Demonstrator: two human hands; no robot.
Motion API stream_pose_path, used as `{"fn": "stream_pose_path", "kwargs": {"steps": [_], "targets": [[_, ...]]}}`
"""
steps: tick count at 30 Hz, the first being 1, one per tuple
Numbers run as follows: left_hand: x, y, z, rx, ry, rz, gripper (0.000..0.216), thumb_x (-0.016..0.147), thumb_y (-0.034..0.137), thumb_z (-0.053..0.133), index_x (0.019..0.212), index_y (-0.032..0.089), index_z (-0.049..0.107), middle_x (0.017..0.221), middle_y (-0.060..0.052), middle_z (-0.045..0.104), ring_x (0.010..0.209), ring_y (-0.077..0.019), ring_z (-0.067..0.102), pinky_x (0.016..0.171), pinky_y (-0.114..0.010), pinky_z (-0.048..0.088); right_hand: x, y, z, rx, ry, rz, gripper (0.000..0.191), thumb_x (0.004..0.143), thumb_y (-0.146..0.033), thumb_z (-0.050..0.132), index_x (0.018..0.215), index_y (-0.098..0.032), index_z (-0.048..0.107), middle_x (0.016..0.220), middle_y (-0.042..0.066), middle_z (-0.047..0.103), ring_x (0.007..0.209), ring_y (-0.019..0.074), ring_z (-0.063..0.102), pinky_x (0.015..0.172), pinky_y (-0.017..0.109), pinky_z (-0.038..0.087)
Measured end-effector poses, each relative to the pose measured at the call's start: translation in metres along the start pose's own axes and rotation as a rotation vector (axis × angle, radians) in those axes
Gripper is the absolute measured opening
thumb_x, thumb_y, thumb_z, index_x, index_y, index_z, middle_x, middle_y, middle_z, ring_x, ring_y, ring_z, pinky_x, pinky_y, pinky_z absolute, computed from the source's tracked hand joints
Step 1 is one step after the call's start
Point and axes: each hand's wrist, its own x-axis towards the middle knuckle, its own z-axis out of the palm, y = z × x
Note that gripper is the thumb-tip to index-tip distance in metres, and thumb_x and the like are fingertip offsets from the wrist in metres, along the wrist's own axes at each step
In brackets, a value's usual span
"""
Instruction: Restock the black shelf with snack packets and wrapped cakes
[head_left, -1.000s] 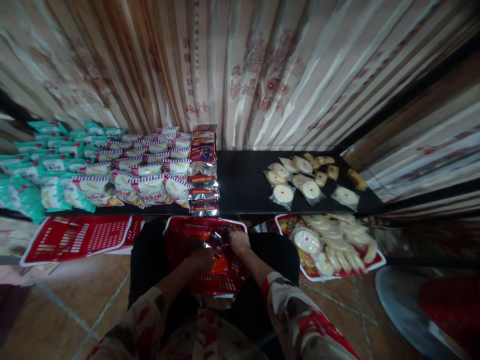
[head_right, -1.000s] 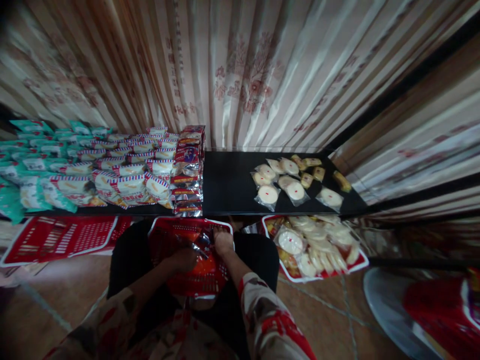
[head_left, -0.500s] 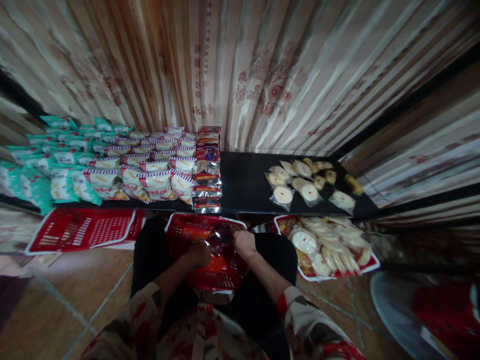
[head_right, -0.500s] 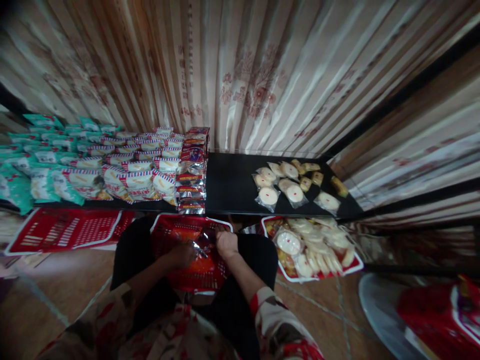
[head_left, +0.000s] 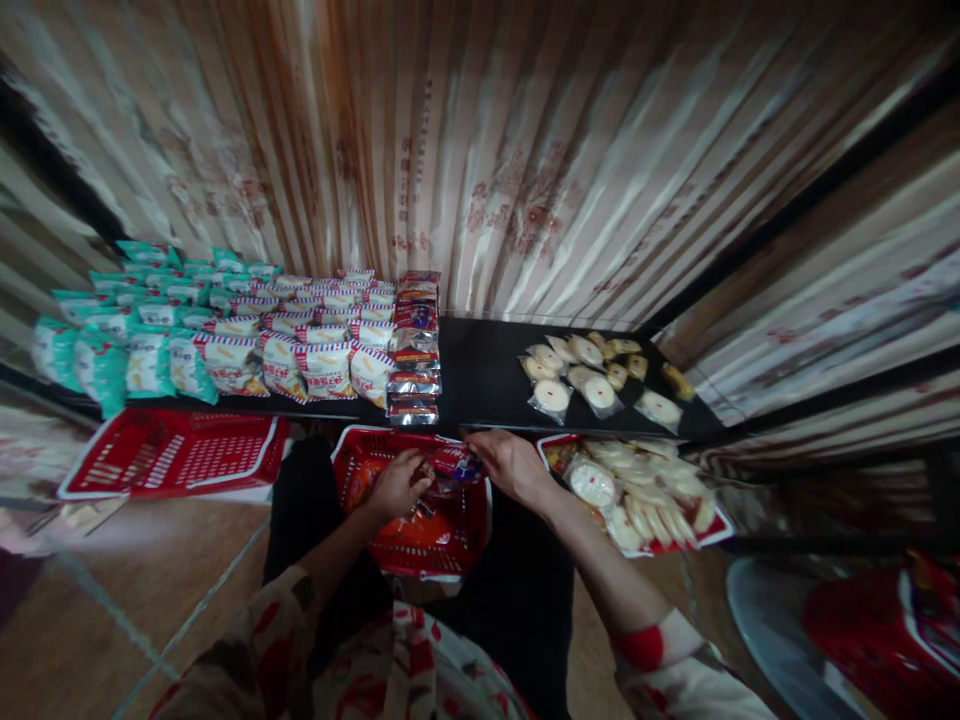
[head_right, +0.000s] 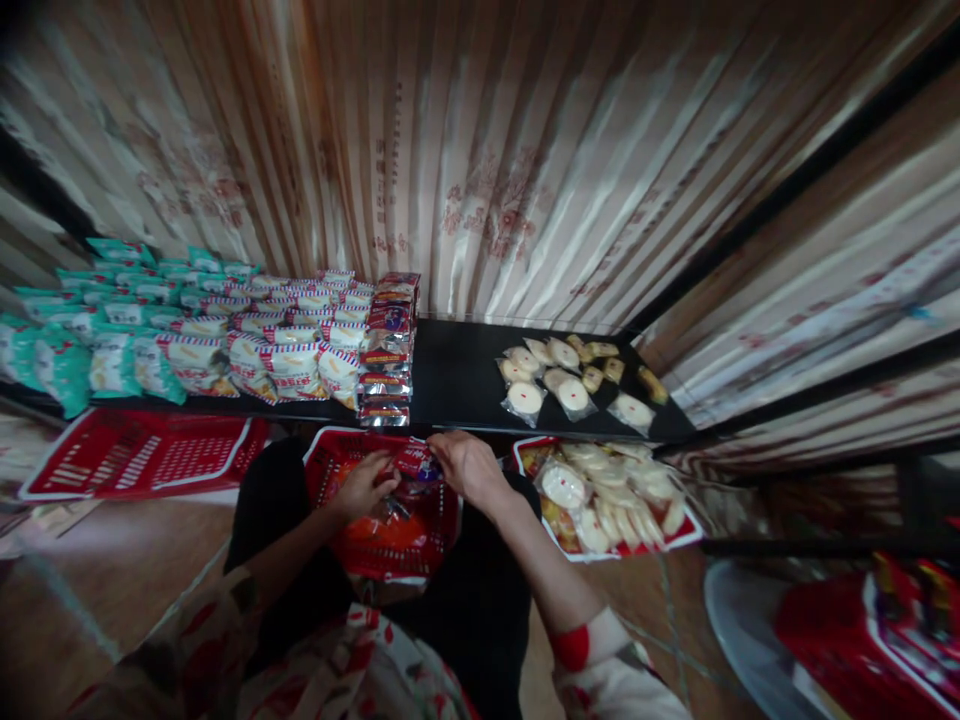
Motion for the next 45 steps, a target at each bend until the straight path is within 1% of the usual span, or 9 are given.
{"fn": "stream_pose_path", "kwargs": {"steps": [4, 11, 17, 22, 25, 29, 33, 37, 45], "targets": [[-0.001, 0.008, -0.005, -0.194, -0.065, -0.025, 0.024, 0.085, 0.031, 0.044, 0.091, 0.017, 0.062, 0.091, -0.003, 0.068, 0.083, -0.0164, 0.062, 0.077, -0.026, 0.047, 0.006, 0.006, -0.009, 0.098, 0.135, 0.057, 0.028, 0.091, -0.029, 0.039, 0.104, -0.022, 0.064, 0.09, 0.005, 0.067, 0.083, 0.016, 0.061, 0.073, 0.024, 0.043], [0.005, 0.02, -0.025, -0.397, 0.067, 0.064, 0.022, 0.084, 0.032, 0.046, 0.086, 0.016, 0.06, 0.088, -0.002, 0.067, 0.083, -0.0152, 0.06, 0.074, -0.023, 0.045, 0.017, 0.023, -0.001, 0.831, 0.464, 0.368, 0.06, 0.073, -0.048, 0.061, 0.123, -0.019, 0.049, 0.093, 0.006, 0.068, 0.078, 0.0184, 0.063, 0.065, 0.029, 0.049], [0.022, 0.045, -0.045, -0.39, 0.175, 0.021, 0.022, 0.082, 0.032, 0.048, 0.069, 0.015, 0.054, 0.07, 0.0, 0.06, 0.067, -0.0125, 0.054, 0.061, -0.022, 0.041, 0.019, 0.013, 0.004, 1.235, 0.366, 0.413, 0.056, 0.064, -0.052, 0.067, 0.106, -0.017, 0.056, 0.081, 0.004, 0.067, 0.069, 0.0154, 0.06, 0.055, 0.023, 0.043], [0.043, 0.068, -0.07, -0.332, 0.173, 0.044, 0.019, 0.082, 0.03, 0.047, 0.076, 0.016, 0.058, 0.074, -0.001, 0.062, 0.07, -0.014, 0.056, 0.065, -0.024, 0.044, 0.034, 0.005, -0.003, 1.214, 0.411, 0.274, 0.042, 0.066, -0.057, 0.064, 0.083, -0.019, 0.056, 0.064, -0.002, 0.058, 0.058, 0.012, 0.053, 0.054, 0.023, 0.042], [0.052, 0.081, -0.086, -0.263, 0.314, 0.039, 0.026, 0.082, 0.026, 0.046, 0.105, 0.016, 0.056, 0.097, -0.006, 0.064, 0.09, -0.0184, 0.059, 0.081, -0.03, 0.047, 0.054, 0.005, -0.015, 1.242, 0.45, 0.259, 0.042, 0.065, -0.058, 0.064, 0.078, -0.02, 0.051, 0.06, -0.005, 0.053, 0.053, 0.0104, 0.049, 0.051, 0.022, 0.04], [0.059, 0.096, -0.101, -0.086, 0.557, 0.151, 0.055, 0.083, 0.021, 0.045, 0.136, 0.017, 0.032, 0.142, -0.013, 0.035, 0.132, -0.0232, 0.031, 0.108, -0.04, 0.031, 0.096, 0.011, -0.036, 1.288, 0.481, 0.253, 0.04, 0.063, -0.055, 0.066, 0.072, -0.02, 0.048, 0.052, -0.009, 0.044, 0.044, 0.0067, 0.039, 0.044, 0.02, 0.035], [0.074, 0.099, -0.109, 0.09, 0.542, 0.319, 0.05, 0.082, 0.022, 0.05, 0.131, 0.021, 0.042, 0.151, -0.008, 0.017, 0.139, -0.0277, 0.013, 0.111, -0.046, 0.026, 0.149, 0.019, -0.056, 1.263, 0.494, 0.273, 0.036, 0.062, -0.05, 0.066, 0.073, -0.019, 0.051, 0.051, -0.008, 0.046, 0.043, 0.0067, 0.04, 0.042, 0.019, 0.034], [0.109, 0.093, -0.125, 0.179, 0.556, 0.324, 0.045, 0.08, 0.016, 0.052, 0.125, 0.021, 0.049, 0.146, -0.009, 0.03, 0.138, -0.0299, 0.017, 0.109, -0.051, 0.029, 0.198, 0.027, -0.069, 1.145, 0.495, 0.352, 0.026, 0.067, -0.04, 0.062, 0.078, -0.016, 0.057, 0.056, -0.003, 0.056, 0.046, 0.0092, 0.049, 0.043, 0.02, 0.038], [0.168, 0.082, -0.184, 0.298, 0.542, 0.263, 0.036, 0.085, 0.011, 0.041, 0.116, 0.021, 0.058, 0.128, -0.006, 0.053, 0.12, -0.0197, 0.046, 0.105, -0.034, 0.036, 0.27, 0.044, -0.065, 0.794, 0.513, 0.401, 0.021, 0.077, -0.033, 0.052, 0.078, -0.015, 0.061, 0.063, 0.002, 0.063, 0.052, 0.011, 0.055, 0.047, 0.019, 0.041]]}}
